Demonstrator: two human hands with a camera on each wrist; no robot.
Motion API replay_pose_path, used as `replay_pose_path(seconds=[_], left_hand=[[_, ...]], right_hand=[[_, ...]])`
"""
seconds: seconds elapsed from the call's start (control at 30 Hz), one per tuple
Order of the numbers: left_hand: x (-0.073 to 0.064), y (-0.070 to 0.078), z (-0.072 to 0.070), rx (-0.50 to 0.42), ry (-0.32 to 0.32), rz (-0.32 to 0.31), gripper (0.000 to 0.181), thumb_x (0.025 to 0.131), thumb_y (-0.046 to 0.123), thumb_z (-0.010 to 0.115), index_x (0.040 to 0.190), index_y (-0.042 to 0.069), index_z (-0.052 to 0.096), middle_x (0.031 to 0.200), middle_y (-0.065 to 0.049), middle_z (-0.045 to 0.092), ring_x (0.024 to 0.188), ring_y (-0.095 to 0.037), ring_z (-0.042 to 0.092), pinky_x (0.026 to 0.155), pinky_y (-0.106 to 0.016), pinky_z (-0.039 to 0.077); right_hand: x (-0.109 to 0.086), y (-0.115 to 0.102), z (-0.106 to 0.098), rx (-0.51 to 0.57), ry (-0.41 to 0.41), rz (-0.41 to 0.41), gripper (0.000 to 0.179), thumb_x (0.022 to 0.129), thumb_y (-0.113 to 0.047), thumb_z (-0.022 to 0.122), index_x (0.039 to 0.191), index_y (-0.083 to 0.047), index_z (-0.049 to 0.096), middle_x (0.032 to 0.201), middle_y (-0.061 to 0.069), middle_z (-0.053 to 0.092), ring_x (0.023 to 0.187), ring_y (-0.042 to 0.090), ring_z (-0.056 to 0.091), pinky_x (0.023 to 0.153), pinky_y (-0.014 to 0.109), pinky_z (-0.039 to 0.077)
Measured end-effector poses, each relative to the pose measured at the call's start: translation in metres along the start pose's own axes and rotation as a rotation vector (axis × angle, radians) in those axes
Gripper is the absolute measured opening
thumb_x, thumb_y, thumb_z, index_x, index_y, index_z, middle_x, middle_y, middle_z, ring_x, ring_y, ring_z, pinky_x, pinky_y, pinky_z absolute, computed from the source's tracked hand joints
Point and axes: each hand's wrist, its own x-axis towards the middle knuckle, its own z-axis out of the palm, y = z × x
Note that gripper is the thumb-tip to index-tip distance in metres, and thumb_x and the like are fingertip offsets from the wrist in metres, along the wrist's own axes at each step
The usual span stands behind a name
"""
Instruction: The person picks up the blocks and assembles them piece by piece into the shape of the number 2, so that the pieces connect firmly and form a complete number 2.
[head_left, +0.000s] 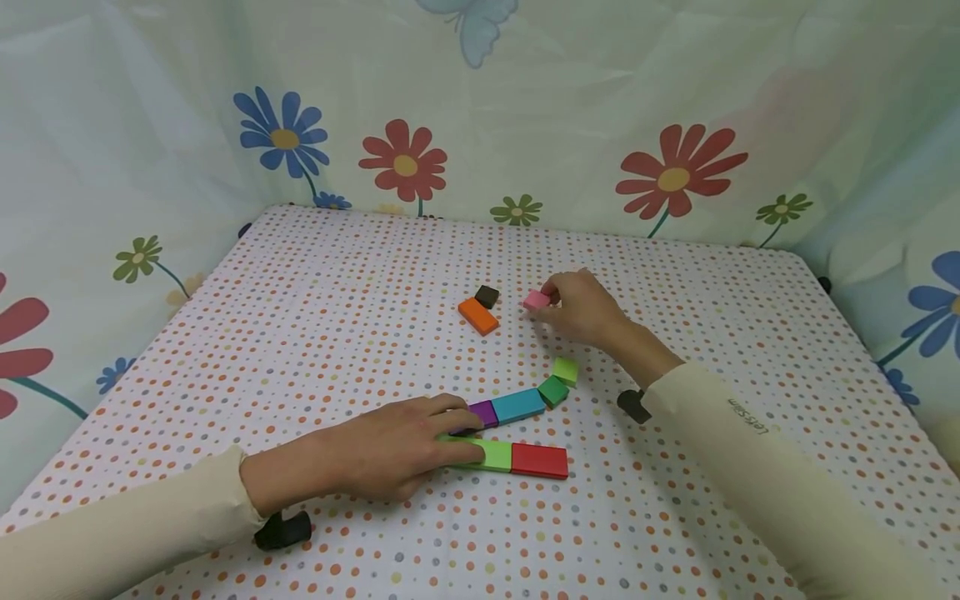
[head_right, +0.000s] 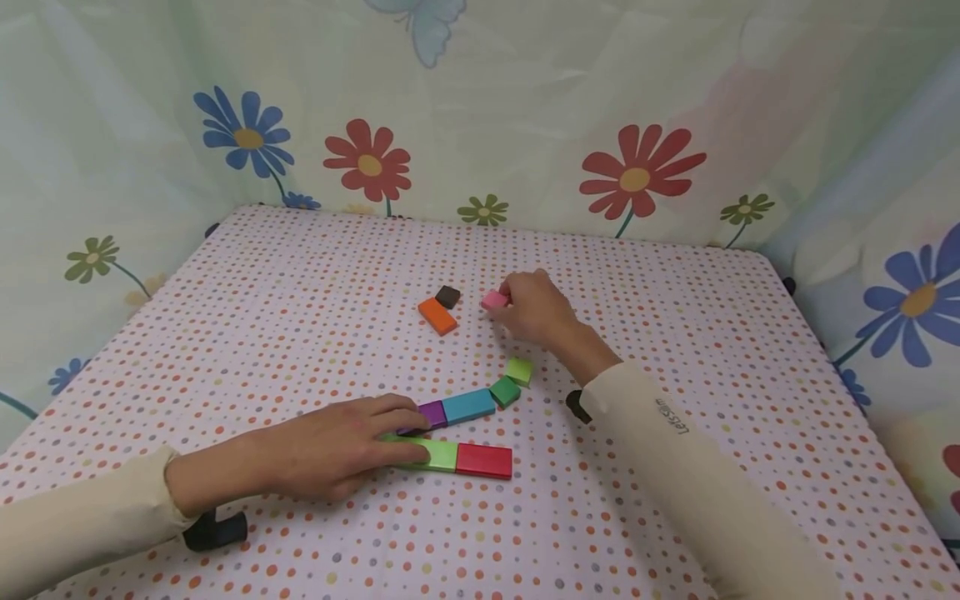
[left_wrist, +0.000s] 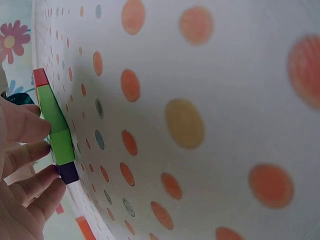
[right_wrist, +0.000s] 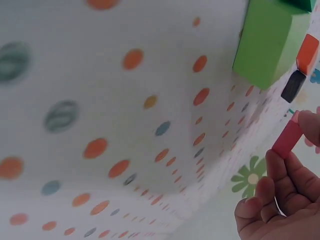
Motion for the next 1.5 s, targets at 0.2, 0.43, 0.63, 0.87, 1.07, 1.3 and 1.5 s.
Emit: replay_pose_path(seconds=[0.2,0.43,0.63,0.87,1.07,1.3,1.5], left_hand=[[-0.001,-0.001,0.0,0.003,0.005,0.006,0.04,0.097,0.011,0.06,0.132,0.028,0.06,0.143,-0.001,0.053,0.134,-0.021,0.047,0.11,-0.038,0.044],[-0.002,-0.001,-0.001,-0.005,0.015,-0.003,0.042,0.095,0.01,0.061,0.133,0.029,0.059,0.143,-0.001,0.053,0.134,-0.021,0.047,0.109,-0.038,0.045],[0.0,-0.001,-0.001,-0.015,0.007,0.0,0.043,0.096,0.009,0.059,0.134,0.028,0.059,0.144,-0.001,0.053,0.134,-0.021,0.046,0.11,-0.037,0.044],[-0.001,-0.002,0.0,-0.006,-0.01,0.0,0.043,0.096,0.01,0.06,0.135,0.028,0.059,0.145,-0.001,0.052,0.135,-0.021,0.046,0.111,-0.038,0.044],[-0.001,0.0,0.0,-0.019,-0.007,-0.004,0.043,0.097,0.009,0.059,0.135,0.028,0.059,0.145,-0.001,0.052,0.135,-0.021,0.045,0.111,-0.037,0.043],[-0.001,0.0,0.0,-0.014,-0.004,-0.009,0.043,0.096,0.009,0.06,0.134,0.028,0.059,0.144,-0.002,0.053,0.134,-0.022,0.046,0.11,-0.037,0.044],[-0.001,0.0,-0.001,-0.018,-0.004,-0.01,0.043,0.096,0.009,0.06,0.134,0.028,0.059,0.144,-0.001,0.053,0.135,-0.022,0.046,0.11,-0.037,0.044]], right_hand=[[-0.013,0.011,-0.008,-0.002,0.036,-0.013,0.034,0.095,-0.02,0.071,0.12,0.001,0.066,0.114,0.016,0.064,0.105,0.031,0.049,0.081,0.042,0.048],[-0.022,0.011,-0.014,0.002,0.047,-0.046,0.032,0.094,-0.017,0.071,0.121,0.0,0.066,0.115,0.016,0.063,0.101,0.029,0.048,0.077,0.04,0.047],[-0.031,0.009,-0.02,-0.005,0.045,-0.078,0.036,0.093,-0.016,0.073,0.123,0.003,0.065,0.116,0.017,0.064,0.111,0.034,0.049,0.085,0.046,0.048],[-0.045,0.015,-0.022,-0.019,0.035,-0.131,0.038,0.093,-0.012,0.073,0.127,0.003,0.064,0.119,0.017,0.064,0.115,0.036,0.047,0.089,0.049,0.047],[-0.048,0.021,-0.017,-0.085,0.012,-0.15,0.037,0.092,-0.008,0.074,0.127,0.001,0.066,0.12,0.016,0.067,0.117,0.034,0.048,0.096,0.05,0.048],[-0.049,0.029,-0.011,-0.124,0.005,-0.163,0.036,0.091,-0.007,0.074,0.125,0.001,0.068,0.119,0.016,0.068,0.115,0.034,0.049,0.095,0.05,0.048],[-0.049,0.035,-0.009,-0.112,-0.002,-0.182,0.036,0.09,-0.007,0.074,0.125,0.001,0.069,0.12,0.016,0.068,0.114,0.033,0.05,0.094,0.049,0.049]])
